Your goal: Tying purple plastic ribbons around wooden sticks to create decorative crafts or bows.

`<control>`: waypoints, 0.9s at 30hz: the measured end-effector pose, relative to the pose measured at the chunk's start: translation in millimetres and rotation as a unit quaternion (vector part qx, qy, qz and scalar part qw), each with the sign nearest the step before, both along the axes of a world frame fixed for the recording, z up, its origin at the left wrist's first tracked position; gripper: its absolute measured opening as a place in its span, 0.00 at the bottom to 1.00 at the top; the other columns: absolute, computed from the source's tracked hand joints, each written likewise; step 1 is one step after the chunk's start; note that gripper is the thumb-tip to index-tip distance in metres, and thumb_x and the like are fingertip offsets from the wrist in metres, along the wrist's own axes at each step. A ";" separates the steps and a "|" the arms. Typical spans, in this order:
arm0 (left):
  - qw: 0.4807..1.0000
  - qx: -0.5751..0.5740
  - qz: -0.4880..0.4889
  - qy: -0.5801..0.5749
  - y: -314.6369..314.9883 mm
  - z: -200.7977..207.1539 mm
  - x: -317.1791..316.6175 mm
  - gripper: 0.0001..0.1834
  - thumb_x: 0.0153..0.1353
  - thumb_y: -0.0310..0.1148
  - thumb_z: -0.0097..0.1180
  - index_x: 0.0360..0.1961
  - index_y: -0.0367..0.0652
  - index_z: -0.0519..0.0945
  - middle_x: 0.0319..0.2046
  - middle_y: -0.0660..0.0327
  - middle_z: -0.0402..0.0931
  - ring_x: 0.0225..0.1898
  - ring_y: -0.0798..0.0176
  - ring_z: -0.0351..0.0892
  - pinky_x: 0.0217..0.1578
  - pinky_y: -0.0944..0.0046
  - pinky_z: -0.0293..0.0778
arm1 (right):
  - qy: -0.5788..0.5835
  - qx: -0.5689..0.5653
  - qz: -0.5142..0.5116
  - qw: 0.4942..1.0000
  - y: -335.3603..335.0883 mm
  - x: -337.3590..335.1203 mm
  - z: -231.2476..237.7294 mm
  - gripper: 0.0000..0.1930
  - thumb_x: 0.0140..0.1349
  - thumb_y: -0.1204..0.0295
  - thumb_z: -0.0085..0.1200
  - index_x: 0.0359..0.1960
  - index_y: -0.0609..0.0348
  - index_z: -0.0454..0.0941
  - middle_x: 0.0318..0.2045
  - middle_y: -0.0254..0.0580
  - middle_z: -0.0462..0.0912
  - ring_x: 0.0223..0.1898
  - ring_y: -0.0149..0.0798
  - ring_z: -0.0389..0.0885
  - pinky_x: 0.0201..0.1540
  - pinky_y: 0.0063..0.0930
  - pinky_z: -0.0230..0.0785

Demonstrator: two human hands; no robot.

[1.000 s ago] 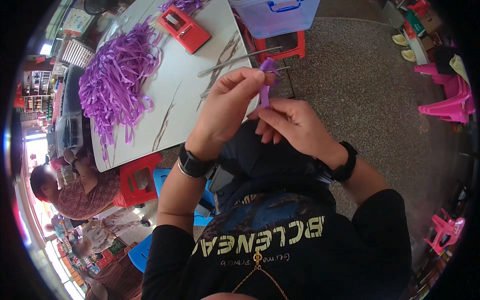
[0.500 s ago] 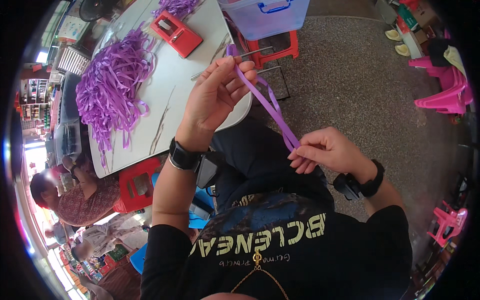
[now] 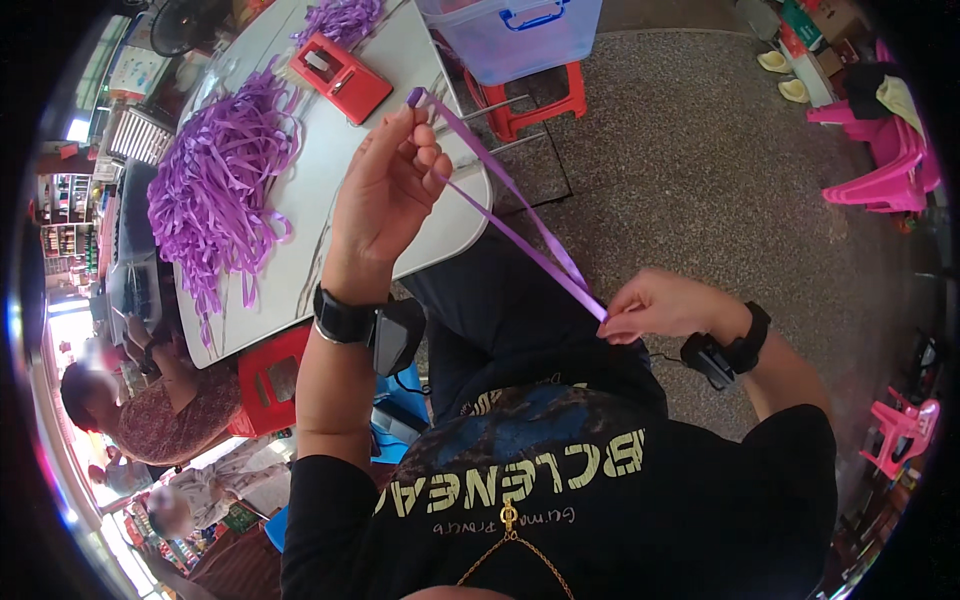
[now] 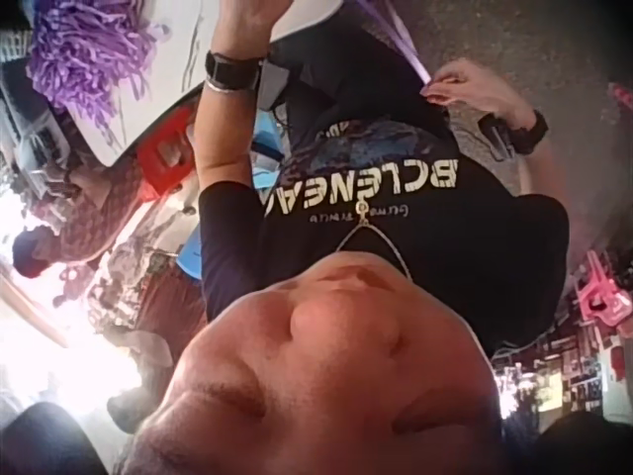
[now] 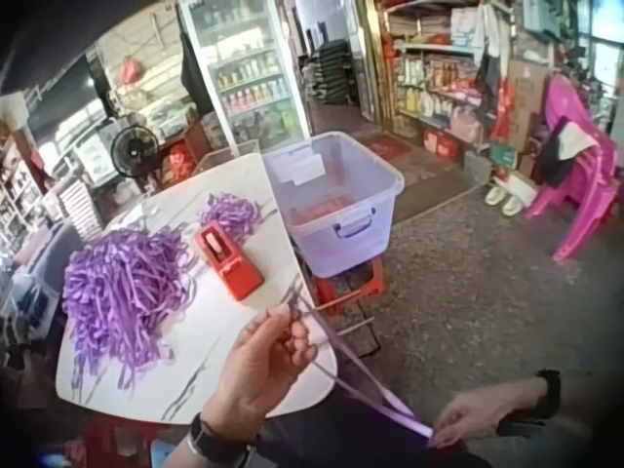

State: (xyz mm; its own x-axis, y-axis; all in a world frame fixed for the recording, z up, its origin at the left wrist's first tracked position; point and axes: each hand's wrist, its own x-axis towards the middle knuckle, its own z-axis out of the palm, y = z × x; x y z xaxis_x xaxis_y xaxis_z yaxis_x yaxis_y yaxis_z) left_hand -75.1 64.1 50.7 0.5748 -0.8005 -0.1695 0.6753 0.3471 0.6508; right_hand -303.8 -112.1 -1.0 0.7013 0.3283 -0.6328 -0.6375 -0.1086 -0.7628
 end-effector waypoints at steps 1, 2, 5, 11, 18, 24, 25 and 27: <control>0.999 0.024 0.000 -0.031 1.3 4.6 -3.0 0.09 0.63 0.33 0.45 0.35 0.39 0.73 0.24 0.63 0.73 0.25 0.71 0.72 0.30 0.70 0.73 | -0.040 -0.100 0.012 0.994 -1.4 1.9 -0.6 0.10 0.57 0.71 0.53 0.35 0.65 0.79 0.25 0.42 0.81 0.27 0.30 0.80 0.32 0.20 0.71; 0.997 0.047 0.001 -0.062 3.2 7.8 -5.7 0.09 0.64 0.34 0.45 0.35 0.39 0.72 0.22 0.66 0.71 0.24 0.73 0.69 0.27 0.73 0.69 | -0.080 -0.198 0.023 0.977 -3.2 3.9 -1.5 0.09 0.56 0.71 0.53 0.35 0.64 0.79 0.23 0.43 0.81 0.25 0.31 0.79 0.30 0.22 0.70; 0.994 0.073 -0.006 -0.079 12.7 13.6 -10.1 0.09 0.64 0.34 0.43 0.31 0.40 0.70 0.20 0.67 0.66 0.21 0.75 0.62 0.23 0.74 0.62 | -0.202 -0.332 0.012 0.921 -12.6 5.3 -4.9 0.08 0.54 0.72 0.53 0.33 0.64 0.79 0.20 0.47 0.78 0.23 0.40 0.78 0.28 0.28 0.68; 0.982 0.103 -0.117 -0.109 52.1 10.2 -0.4 0.09 0.62 0.32 0.47 0.29 0.37 0.73 0.15 0.64 0.71 0.16 0.75 0.69 0.19 0.79 0.65 | -0.363 -0.457 -0.126 0.802 -32.3 13.4 -20.0 0.06 0.54 0.73 0.52 0.29 0.64 0.77 0.24 0.49 0.78 0.26 0.49 0.77 0.29 0.33 0.68; 0.904 0.291 -0.188 -0.249 79.0 21.5 -2.5 0.08 0.59 0.31 0.52 0.26 0.39 0.74 0.16 0.66 0.72 0.17 0.79 0.67 0.19 0.80 0.61 | -0.396 -0.494 -0.164 0.756 -34.1 29.4 1.5 0.07 0.54 0.73 0.52 0.31 0.65 0.77 0.28 0.48 0.78 0.28 0.48 0.77 0.30 0.33 0.69; 0.858 0.353 -0.190 -0.320 85.5 16.5 -11.8 0.07 0.58 0.29 0.54 0.26 0.37 0.74 0.18 0.68 0.72 0.21 0.80 0.69 0.21 0.79 0.62 | -0.421 -0.535 -0.163 0.714 -30.3 38.0 12.7 0.16 0.53 0.70 0.55 0.43 0.62 0.74 0.31 0.48 0.79 0.29 0.45 0.79 0.31 0.31 0.70; 0.851 0.355 -0.182 -0.340 87.0 14.0 -12.9 0.07 0.57 0.28 0.54 0.26 0.36 0.74 0.18 0.68 0.72 0.21 0.79 0.70 0.22 0.79 0.62 | -0.424 -0.529 -0.163 0.717 -28.4 38.8 16.6 0.20 0.53 0.70 0.56 0.48 0.60 0.71 0.31 0.48 0.79 0.30 0.43 0.80 0.32 0.29 0.71; 0.844 0.357 -0.173 -0.360 89.3 11.0 -15.0 0.07 0.57 0.27 0.54 0.26 0.35 0.73 0.18 0.68 0.72 0.22 0.79 0.70 0.22 0.79 0.63 | -0.429 -0.523 -0.164 0.718 -26.6 40.9 20.7 0.24 0.52 0.71 0.58 0.52 0.59 0.69 0.31 0.48 0.80 0.30 0.41 0.81 0.33 0.28 0.72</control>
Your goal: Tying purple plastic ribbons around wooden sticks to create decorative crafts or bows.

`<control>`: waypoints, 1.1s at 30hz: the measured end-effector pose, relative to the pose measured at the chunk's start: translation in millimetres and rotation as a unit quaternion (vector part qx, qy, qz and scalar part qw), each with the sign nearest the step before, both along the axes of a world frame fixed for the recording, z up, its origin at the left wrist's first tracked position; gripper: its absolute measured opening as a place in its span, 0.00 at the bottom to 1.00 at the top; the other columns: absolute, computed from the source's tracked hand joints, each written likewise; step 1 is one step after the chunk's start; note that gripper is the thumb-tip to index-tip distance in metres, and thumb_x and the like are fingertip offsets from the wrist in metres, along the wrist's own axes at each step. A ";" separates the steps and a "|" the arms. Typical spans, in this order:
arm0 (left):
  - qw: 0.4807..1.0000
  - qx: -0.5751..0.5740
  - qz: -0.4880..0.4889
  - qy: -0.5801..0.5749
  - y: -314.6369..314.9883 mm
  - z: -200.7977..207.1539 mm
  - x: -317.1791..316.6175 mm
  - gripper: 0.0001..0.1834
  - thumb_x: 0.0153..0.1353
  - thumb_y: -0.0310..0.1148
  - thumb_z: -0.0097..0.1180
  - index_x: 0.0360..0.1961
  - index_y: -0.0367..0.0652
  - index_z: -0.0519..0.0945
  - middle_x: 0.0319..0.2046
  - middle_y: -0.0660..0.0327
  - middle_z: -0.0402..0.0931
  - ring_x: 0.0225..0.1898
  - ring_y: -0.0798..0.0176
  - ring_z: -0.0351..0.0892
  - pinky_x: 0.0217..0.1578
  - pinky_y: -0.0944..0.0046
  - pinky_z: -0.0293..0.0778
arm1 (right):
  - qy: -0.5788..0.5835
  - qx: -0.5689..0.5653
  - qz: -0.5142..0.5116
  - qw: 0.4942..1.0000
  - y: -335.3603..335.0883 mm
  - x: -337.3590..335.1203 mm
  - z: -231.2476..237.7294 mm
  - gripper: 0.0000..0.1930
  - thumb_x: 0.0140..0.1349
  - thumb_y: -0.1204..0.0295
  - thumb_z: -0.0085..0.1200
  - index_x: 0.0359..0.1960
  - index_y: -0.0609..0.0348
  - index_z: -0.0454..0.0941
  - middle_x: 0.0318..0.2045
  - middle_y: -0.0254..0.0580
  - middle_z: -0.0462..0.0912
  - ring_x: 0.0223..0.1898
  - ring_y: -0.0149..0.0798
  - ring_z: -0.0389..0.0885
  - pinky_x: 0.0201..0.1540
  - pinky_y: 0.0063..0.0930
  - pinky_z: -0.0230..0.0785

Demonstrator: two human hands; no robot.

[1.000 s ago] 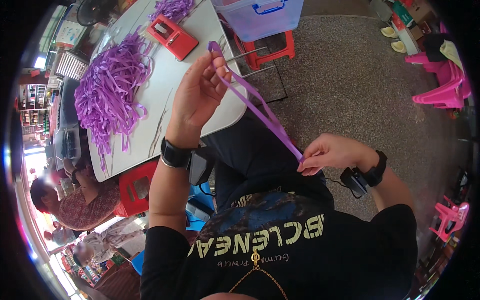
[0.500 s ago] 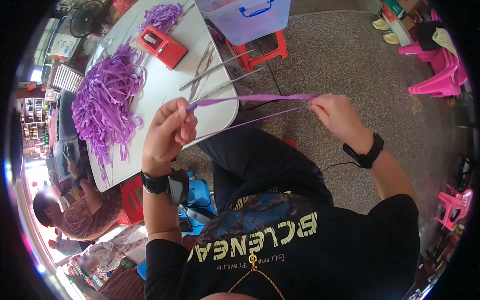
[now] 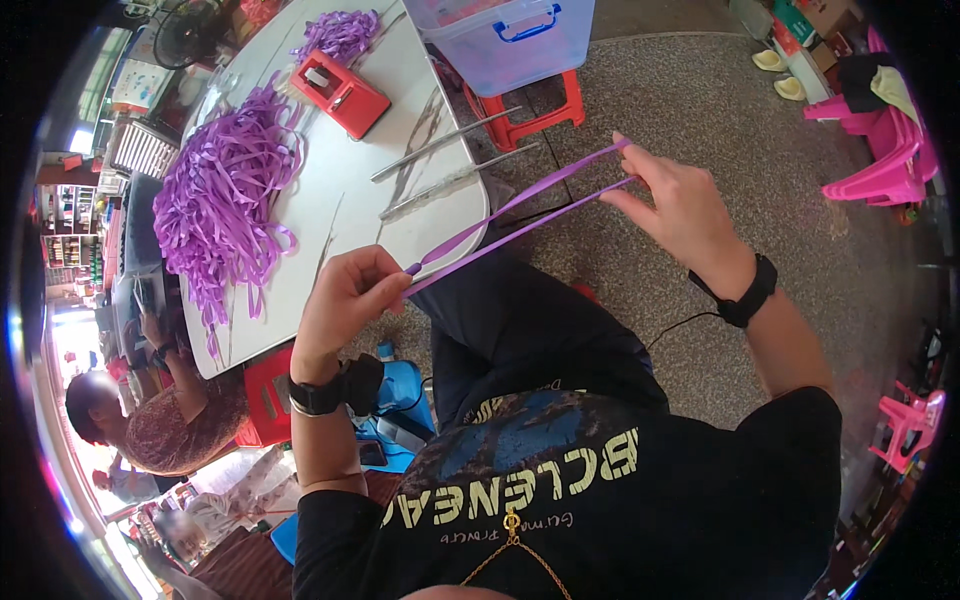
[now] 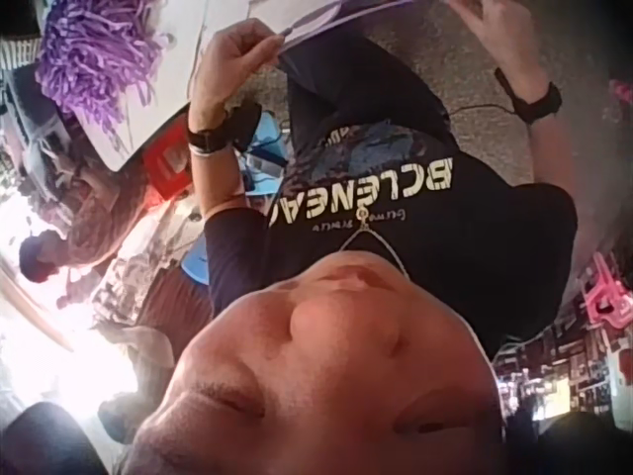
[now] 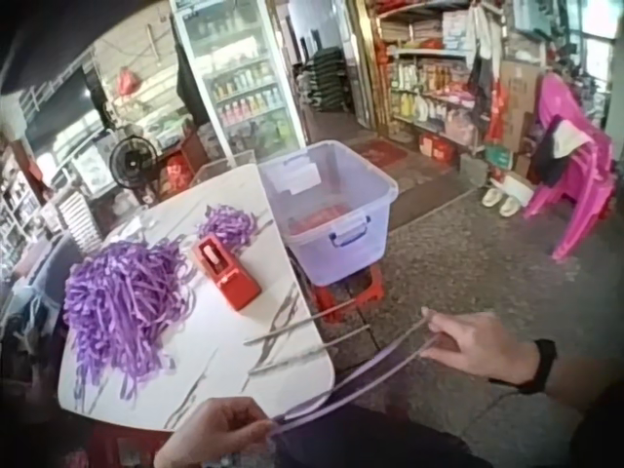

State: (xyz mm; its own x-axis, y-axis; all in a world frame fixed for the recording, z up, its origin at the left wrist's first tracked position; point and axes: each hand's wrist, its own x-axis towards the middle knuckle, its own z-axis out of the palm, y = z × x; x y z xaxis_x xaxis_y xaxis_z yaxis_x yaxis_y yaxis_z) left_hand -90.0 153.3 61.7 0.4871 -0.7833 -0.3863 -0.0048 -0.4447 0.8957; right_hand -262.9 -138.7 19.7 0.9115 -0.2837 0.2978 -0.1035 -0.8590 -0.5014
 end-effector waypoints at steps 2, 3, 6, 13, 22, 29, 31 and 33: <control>1.000 -0.001 0.012 -0.016 1.2 -1.1 -2.1 0.07 0.57 0.27 0.54 0.26 0.34 0.73 0.18 0.68 0.72 0.22 0.79 0.71 0.22 0.78 0.63 | -0.036 -0.023 -0.001 0.999 1.0 2.1 2.2 0.27 0.51 0.64 0.60 0.52 0.59 0.69 0.29 0.48 0.80 0.29 0.43 0.80 0.29 0.29 0.72; 1.000 -0.001 0.013 -0.018 1.6 -0.9 -3.9 0.07 0.57 0.27 0.54 0.26 0.34 0.73 0.18 0.68 0.72 0.22 0.79 0.71 0.22 0.78 0.63 | -0.038 -0.024 0.000 0.999 2.5 3.8 4.5 0.27 0.51 0.64 0.60 0.52 0.59 0.69 0.29 0.48 0.80 0.29 0.43 0.80 0.29 0.29 0.72; 0.994 0.007 0.036 -0.101 0.6 0.8 -10.4 0.06 0.56 0.26 0.55 0.25 0.35 0.73 0.17 0.67 0.71 0.21 0.80 0.69 0.21 0.76 0.63 | -0.039 -0.010 -0.003 0.999 9.2 9.1 14.3 0.29 0.51 0.64 0.59 0.54 0.59 0.66 0.25 0.46 0.80 0.26 0.42 0.80 0.28 0.29 0.71; 0.907 -0.038 0.018 -0.418 -12.6 6.1 -22.7 0.05 0.49 0.25 0.57 0.23 0.40 0.73 0.16 0.60 0.69 0.18 0.62 0.69 0.19 0.64 0.63 | -0.002 0.129 0.006 0.992 23.5 19.1 24.6 0.36 0.53 0.66 0.59 0.61 0.61 0.54 0.18 0.44 0.78 0.20 0.40 0.79 0.23 0.27 0.69; 0.772 -0.070 -0.033 -0.631 -18.2 0.6 -25.3 0.05 0.46 0.27 0.57 0.23 0.44 0.72 0.16 0.63 0.64 0.19 0.63 0.69 0.17 0.64 0.64 | -0.132 0.287 0.009 0.949 46.7 37.4 25.6 0.44 0.52 0.68 0.60 0.65 0.60 0.42 0.25 0.44 0.81 0.23 0.31 0.79 0.27 0.20 0.70; 0.681 -0.105 -0.075 -0.721 -23.0 6.8 -23.5 0.10 0.41 0.27 0.57 0.28 0.44 0.74 0.17 0.68 0.63 0.18 0.70 0.67 0.15 0.69 0.62 | -0.187 0.430 0.169 0.867 51.7 47.3 14.1 0.52 0.53 0.59 0.59 0.65 0.52 0.25 0.54 0.52 0.67 0.40 0.30 0.73 0.43 0.21 0.68; 0.668 -0.097 -0.090 -0.732 -24.1 12.7 -25.4 0.10 0.41 0.27 0.57 0.29 0.44 0.75 0.17 0.68 0.63 0.18 0.71 0.66 0.15 0.70 0.62 | -0.213 0.541 0.191 0.791 60.7 51.3 14.9 0.47 0.55 0.60 0.57 0.65 0.53 0.33 0.54 0.49 0.67 0.36 0.27 0.73 0.45 0.22 0.67; 0.656 -0.092 -0.106 -0.741 -25.1 15.2 -26.6 0.11 0.40 0.26 0.57 0.29 0.44 0.75 0.17 0.69 0.62 0.18 0.72 0.66 0.15 0.72 0.61 | -0.234 0.640 0.208 0.702 62.0 51.0 15.0 0.42 0.57 0.60 0.55 0.66 0.54 0.41 0.54 0.47 0.66 0.32 0.24 0.73 0.47 0.23 0.66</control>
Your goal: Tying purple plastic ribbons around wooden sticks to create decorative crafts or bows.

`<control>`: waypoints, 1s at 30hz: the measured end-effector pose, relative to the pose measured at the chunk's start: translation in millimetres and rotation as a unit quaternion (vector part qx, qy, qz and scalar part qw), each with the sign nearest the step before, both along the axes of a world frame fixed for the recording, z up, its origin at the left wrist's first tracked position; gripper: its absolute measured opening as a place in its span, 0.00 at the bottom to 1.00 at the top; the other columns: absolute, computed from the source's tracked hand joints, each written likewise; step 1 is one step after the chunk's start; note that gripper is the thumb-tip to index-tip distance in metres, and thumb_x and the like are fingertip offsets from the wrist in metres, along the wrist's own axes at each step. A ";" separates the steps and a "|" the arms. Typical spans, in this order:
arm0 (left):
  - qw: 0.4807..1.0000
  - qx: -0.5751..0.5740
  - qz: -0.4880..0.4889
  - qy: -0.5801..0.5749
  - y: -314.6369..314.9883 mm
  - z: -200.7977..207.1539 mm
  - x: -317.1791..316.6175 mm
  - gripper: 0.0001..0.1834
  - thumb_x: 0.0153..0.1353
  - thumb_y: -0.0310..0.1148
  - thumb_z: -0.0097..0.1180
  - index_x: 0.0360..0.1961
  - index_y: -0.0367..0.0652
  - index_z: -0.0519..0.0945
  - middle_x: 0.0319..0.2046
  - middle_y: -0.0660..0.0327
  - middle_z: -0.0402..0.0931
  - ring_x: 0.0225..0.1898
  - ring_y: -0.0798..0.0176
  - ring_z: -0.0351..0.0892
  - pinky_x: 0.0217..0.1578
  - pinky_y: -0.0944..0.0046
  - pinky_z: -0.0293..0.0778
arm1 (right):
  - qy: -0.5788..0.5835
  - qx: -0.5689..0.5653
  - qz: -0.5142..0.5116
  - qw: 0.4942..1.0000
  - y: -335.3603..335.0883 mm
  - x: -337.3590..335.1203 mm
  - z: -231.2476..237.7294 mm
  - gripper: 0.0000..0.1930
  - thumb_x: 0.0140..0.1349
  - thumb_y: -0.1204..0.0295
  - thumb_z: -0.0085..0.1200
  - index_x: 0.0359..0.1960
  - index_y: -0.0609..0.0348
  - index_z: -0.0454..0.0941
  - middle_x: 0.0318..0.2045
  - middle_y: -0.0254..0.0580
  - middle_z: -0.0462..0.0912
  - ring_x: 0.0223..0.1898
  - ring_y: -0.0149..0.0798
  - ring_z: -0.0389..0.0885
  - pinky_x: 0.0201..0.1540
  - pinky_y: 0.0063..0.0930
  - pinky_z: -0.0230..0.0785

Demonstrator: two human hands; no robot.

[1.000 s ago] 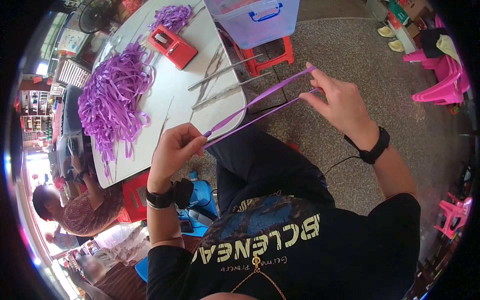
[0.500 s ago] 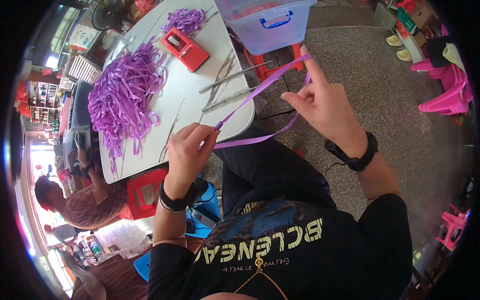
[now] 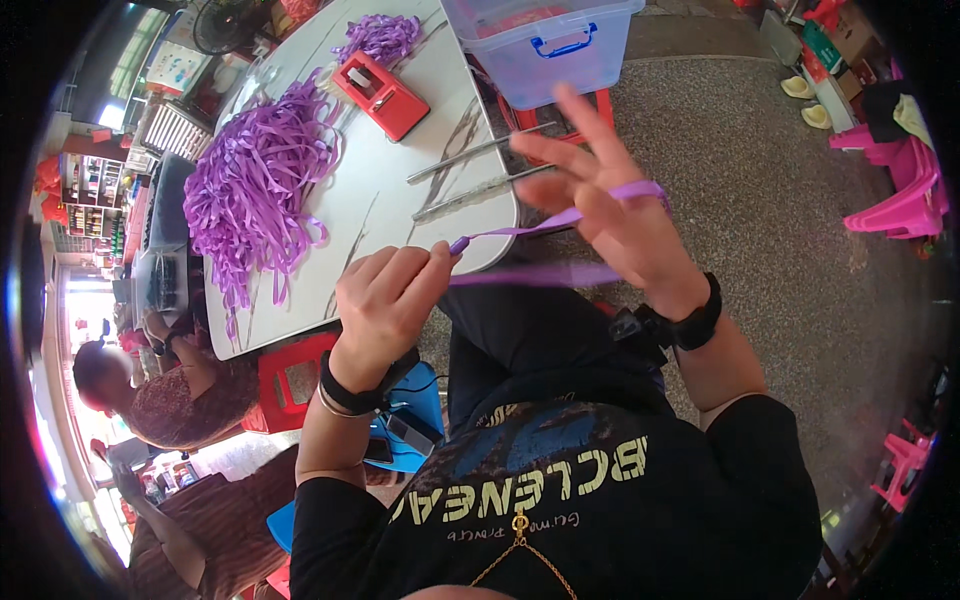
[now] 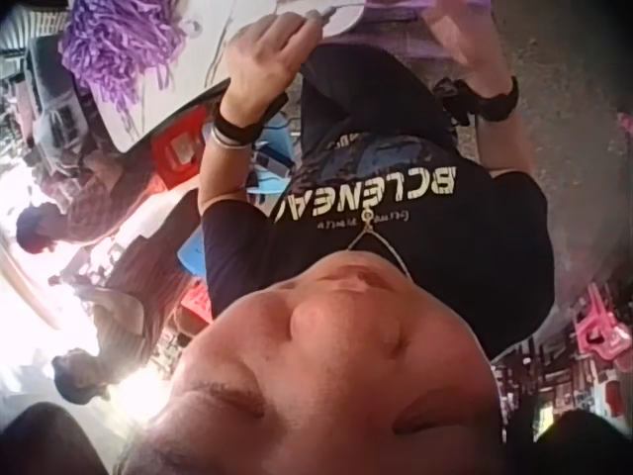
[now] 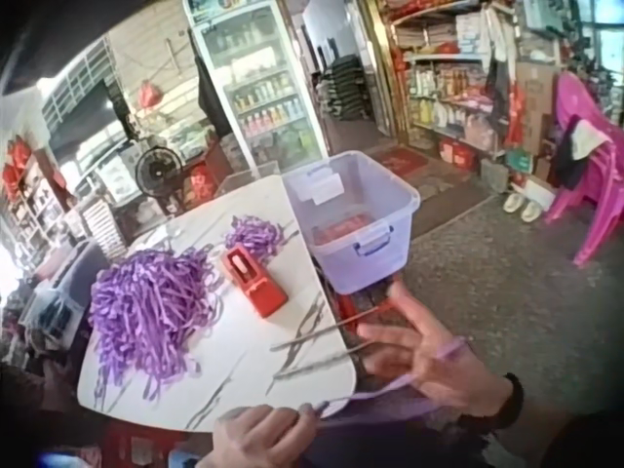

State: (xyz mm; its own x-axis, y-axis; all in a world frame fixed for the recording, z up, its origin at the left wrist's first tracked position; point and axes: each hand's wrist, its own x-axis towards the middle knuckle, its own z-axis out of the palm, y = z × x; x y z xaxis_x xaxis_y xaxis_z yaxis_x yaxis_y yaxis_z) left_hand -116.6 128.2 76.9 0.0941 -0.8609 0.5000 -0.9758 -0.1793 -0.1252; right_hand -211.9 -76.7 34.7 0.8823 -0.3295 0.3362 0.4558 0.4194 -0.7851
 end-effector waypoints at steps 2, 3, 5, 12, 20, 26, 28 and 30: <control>0.999 -0.013 -0.023 -0.025 -1.7 0.2 -0.5 0.10 0.40 0.26 0.56 0.29 0.44 0.75 0.17 0.69 0.62 0.17 0.73 0.64 0.15 0.73 0.60 | 0.102 0.050 0.139 0.984 -5.6 -3.6 2.0 0.26 0.62 0.60 0.47 0.59 0.58 0.58 0.47 0.41 0.72 0.27 0.19 0.69 0.44 0.21 0.67; 0.999 -0.012 -0.023 -0.024 -2.7 1.2 -1.2 0.10 0.40 0.26 0.56 0.29 0.44 0.75 0.17 0.69 0.62 0.17 0.73 0.64 0.15 0.73 0.60 | 0.102 0.051 0.138 0.984 -5.5 -3.1 4.3 0.26 0.62 0.60 0.47 0.59 0.58 0.58 0.47 0.41 0.72 0.27 0.19 0.69 0.44 0.21 0.67; 0.998 -0.009 -0.043 -0.039 -4.6 3.6 -2.4 0.09 0.39 0.25 0.56 0.27 0.44 0.75 0.17 0.69 0.61 0.17 0.73 0.63 0.14 0.73 0.58 | 0.228 -0.027 0.171 0.958 -2.9 -0.4 11.3 0.17 0.64 0.62 0.44 0.47 0.61 0.71 0.37 0.35 0.75 0.24 0.16 0.65 0.37 0.15 0.64; 0.995 0.010 -0.079 -0.057 -6.0 5.2 -3.2 0.09 0.38 0.25 0.57 0.25 0.45 0.76 0.17 0.70 0.60 0.16 0.74 0.61 0.13 0.74 0.57 | 0.297 -0.088 0.337 0.889 -2.9 8.7 9.4 0.12 0.60 0.63 0.51 0.36 0.59 0.76 0.25 0.30 0.77 0.24 0.18 0.66 0.28 0.11 0.58; 0.954 0.033 -0.097 0.281 -4.3 2.0 2.2 0.05 0.50 0.26 0.57 0.29 0.40 0.76 0.18 0.67 0.67 0.19 0.71 0.69 0.18 0.70 0.64 | 0.260 -0.180 0.328 0.890 -5.6 9.9 14.2 0.07 0.55 0.69 0.56 0.30 0.60 0.76 0.24 0.30 0.76 0.26 0.22 0.72 0.30 0.17 0.63; 0.353 -0.036 -0.007 0.935 -3.8 -24.7 -3.0 0.09 0.62 0.32 0.48 0.26 0.41 0.71 0.17 0.72 0.62 0.18 0.79 0.58 0.17 0.76 0.53 | -0.119 -0.599 -0.060 0.790 0.8 13.0 4.4 0.08 0.43 0.77 0.59 0.27 0.59 0.76 0.21 0.37 0.72 0.22 0.38 0.73 0.24 0.25 0.66; 0.277 -0.062 -0.038 0.958 -6.9 -32.1 -6.2 0.08 0.61 0.33 0.49 0.27 0.42 0.71 0.17 0.71 0.63 0.17 0.78 0.55 0.18 0.77 0.51 | -0.218 -0.665 -0.186 0.690 1.1 11.7 -1.4 0.08 0.41 0.77 0.60 0.27 0.57 0.77 0.21 0.33 0.72 0.21 0.34 0.73 0.23 0.24 0.65; 0.231 -0.079 -0.068 0.967 -8.8 -34.8 -8.7 0.08 0.61 0.32 0.49 0.27 0.42 0.71 0.18 0.70 0.64 0.17 0.79 0.56 0.18 0.78 0.52 | -0.223 -0.649 -0.206 0.698 2.0 15.6 -8.7 0.09 0.41 0.76 0.60 0.27 0.56 0.77 0.21 0.32 0.72 0.21 0.33 0.73 0.22 0.24 0.64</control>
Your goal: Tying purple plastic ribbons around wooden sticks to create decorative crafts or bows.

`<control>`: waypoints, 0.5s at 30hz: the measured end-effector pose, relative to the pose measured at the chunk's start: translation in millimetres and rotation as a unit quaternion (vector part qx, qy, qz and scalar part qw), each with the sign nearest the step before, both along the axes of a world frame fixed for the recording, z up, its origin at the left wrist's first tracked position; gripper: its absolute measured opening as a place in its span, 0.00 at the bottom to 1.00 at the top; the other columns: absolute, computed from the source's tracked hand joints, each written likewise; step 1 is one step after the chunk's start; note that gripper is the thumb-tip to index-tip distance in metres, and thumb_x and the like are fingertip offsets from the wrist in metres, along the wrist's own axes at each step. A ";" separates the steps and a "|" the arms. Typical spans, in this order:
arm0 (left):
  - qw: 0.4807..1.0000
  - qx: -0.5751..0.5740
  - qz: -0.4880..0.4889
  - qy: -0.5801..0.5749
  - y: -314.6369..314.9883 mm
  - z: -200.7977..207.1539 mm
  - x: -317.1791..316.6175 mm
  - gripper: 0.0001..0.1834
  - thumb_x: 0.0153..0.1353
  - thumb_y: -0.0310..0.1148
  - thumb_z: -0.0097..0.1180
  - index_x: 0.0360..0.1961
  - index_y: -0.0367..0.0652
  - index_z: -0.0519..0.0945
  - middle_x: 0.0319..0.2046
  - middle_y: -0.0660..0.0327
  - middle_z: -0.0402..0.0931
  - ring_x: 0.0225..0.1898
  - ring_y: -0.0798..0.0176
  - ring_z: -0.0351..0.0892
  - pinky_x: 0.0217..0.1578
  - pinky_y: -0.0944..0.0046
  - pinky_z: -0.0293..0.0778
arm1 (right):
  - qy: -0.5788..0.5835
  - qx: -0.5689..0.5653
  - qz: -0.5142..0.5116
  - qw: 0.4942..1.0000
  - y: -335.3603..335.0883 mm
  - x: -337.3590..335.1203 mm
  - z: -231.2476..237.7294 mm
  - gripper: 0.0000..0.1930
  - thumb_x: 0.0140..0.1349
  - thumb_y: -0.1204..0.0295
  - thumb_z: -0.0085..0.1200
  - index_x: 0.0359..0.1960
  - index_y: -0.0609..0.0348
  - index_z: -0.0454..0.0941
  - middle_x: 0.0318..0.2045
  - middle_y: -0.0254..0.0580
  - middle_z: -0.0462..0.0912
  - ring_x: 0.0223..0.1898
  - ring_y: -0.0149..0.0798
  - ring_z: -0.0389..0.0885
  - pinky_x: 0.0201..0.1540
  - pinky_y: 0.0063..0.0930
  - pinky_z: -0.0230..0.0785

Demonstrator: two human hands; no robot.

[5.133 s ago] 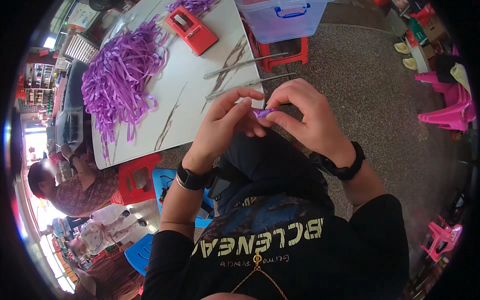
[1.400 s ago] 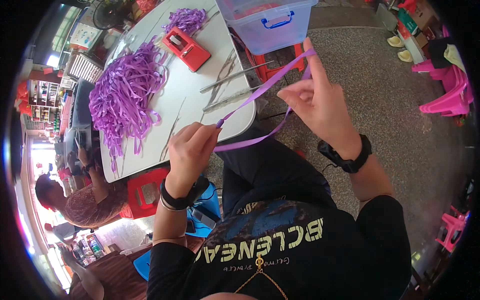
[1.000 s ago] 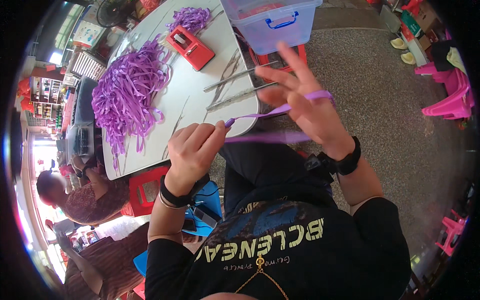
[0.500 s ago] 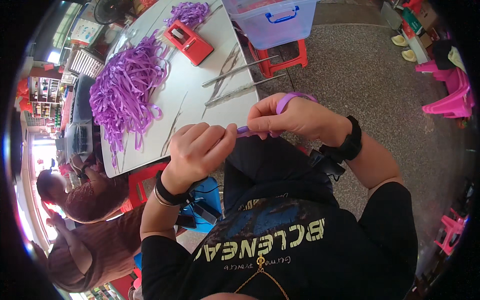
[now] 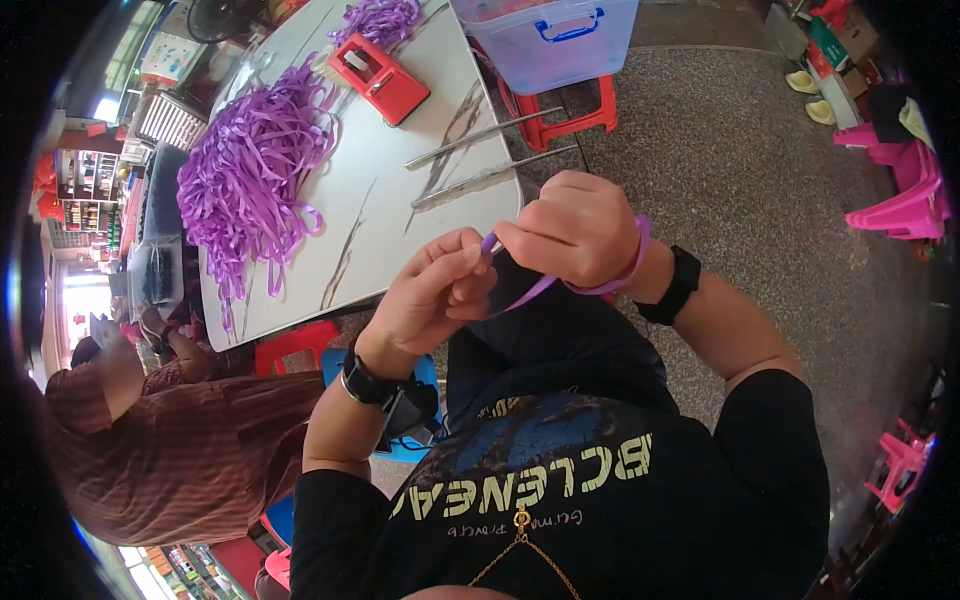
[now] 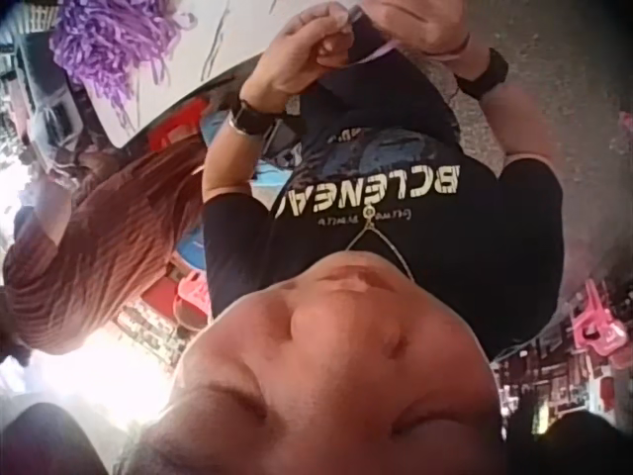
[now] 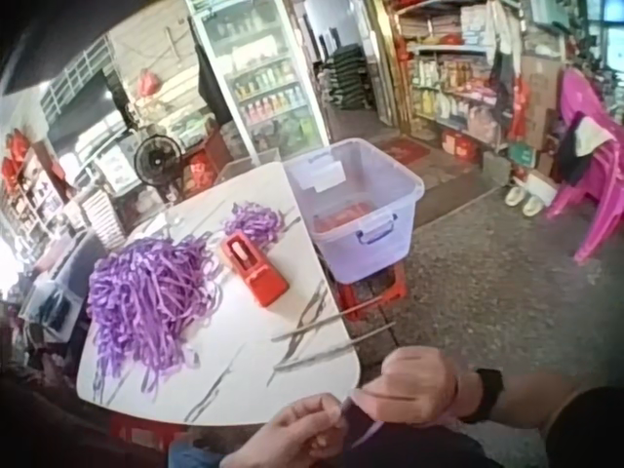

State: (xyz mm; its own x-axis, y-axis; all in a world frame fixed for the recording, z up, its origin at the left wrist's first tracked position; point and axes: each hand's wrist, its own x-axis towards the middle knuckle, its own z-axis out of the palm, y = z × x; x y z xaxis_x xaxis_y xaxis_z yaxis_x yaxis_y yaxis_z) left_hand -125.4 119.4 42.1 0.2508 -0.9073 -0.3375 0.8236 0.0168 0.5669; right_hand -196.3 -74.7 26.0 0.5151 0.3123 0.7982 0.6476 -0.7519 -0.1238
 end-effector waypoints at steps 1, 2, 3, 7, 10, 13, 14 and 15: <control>1.000 0.000 0.000 0.002 -1.0 1.0 -0.1 0.08 0.61 0.32 0.49 0.27 0.42 0.71 0.18 0.70 0.64 0.17 0.79 0.56 0.18 0.78 0.52 | -0.019 0.019 -0.006 1.000 0.7 1.0 -3.4 0.09 0.40 0.76 0.60 0.27 0.55 0.77 0.21 0.31 0.73 0.20 0.32 0.73 0.22 0.23 0.64; 0.996 0.032 0.011 -0.078 -2.9 4.3 0.2 0.08 0.62 0.33 0.48 0.27 0.41 0.70 0.17 0.70 0.62 0.17 0.79 0.55 0.18 0.78 0.51 | -0.017 0.019 -0.006 1.000 2.5 0.9 -6.2 0.09 0.40 0.76 0.60 0.27 0.55 0.77 0.21 0.31 0.73 0.20 0.32 0.73 0.22 0.23 0.64; 0.985 0.063 0.023 -0.157 -4.0 8.2 1.2 0.09 0.62 0.33 0.47 0.27 0.41 0.69 0.16 0.70 0.60 0.16 0.78 0.54 0.17 0.78 0.51 | -0.032 0.063 -0.012 0.997 4.8 1.9 -8.0 0.09 0.40 0.76 0.61 0.27 0.55 0.77 0.22 0.31 0.73 0.21 0.32 0.73 0.21 0.23 0.64; 0.943 0.094 -0.007 -0.320 -0.6 19.1 6.1 0.08 0.62 0.32 0.48 0.27 0.40 0.70 0.16 0.70 0.62 0.16 0.79 0.57 0.17 0.78 0.52 | -0.029 0.110 -0.027 0.993 7.8 -0.7 -5.3 0.10 0.40 0.76 0.61 0.27 0.53 0.78 0.22 0.31 0.74 0.20 0.32 0.73 0.21 0.23 0.65; 0.946 0.090 -0.024 -0.309 0.0 18.8 9.4 0.08 0.61 0.32 0.49 0.28 0.40 0.71 0.16 0.70 0.64 0.17 0.79 0.59 0.18 0.78 0.53 | 0.018 0.126 -0.053 0.990 10.6 -1.6 -3.2 0.10 0.40 0.76 0.60 0.27 0.53 0.78 0.21 0.31 0.74 0.19 0.33 0.73 0.21 0.23 0.65; 0.951 0.104 -0.022 -0.291 -1.1 17.1 7.1 0.08 0.61 0.32 0.49 0.27 0.40 0.70 0.16 0.70 0.63 0.17 0.79 0.58 0.17 0.78 0.53 | -0.014 0.096 -0.026 0.995 8.2 -3.0 -3.0 0.10 0.40 0.75 0.61 0.27 0.53 0.77 0.22 0.32 0.74 0.20 0.34 0.73 0.21 0.23 0.65; 0.984 0.060 -0.022 -0.167 -2.7 13.7 5.0 0.07 0.61 0.31 0.48 0.27 0.41 0.69 0.15 0.70 0.62 0.16 0.78 0.57 0.17 0.78 0.52 | -0.013 0.096 -0.025 0.995 8.2 -1.7 -3.7 0.10 0.40 0.75 0.61 0.27 0.53 0.77 0.22 0.32 0.74 0.20 0.34 0.73 0.21 0.23 0.65; 0.999 0.013 -0.022 -0.040 -4.8 10.9 2.9 0.07 0.61 0.31 0.48 0.27 0.41 0.69 0.15 0.70 0.61 0.16 0.78 0.57 0.17 0.77 0.52 | -0.055 0.094 -0.029 0.994 8.4 0.5 -5.5 0.10 0.39 0.75 0.61 0.27 0.53 0.77 0.22 0.32 0.74 0.20 0.34 0.73 0.21 0.23 0.64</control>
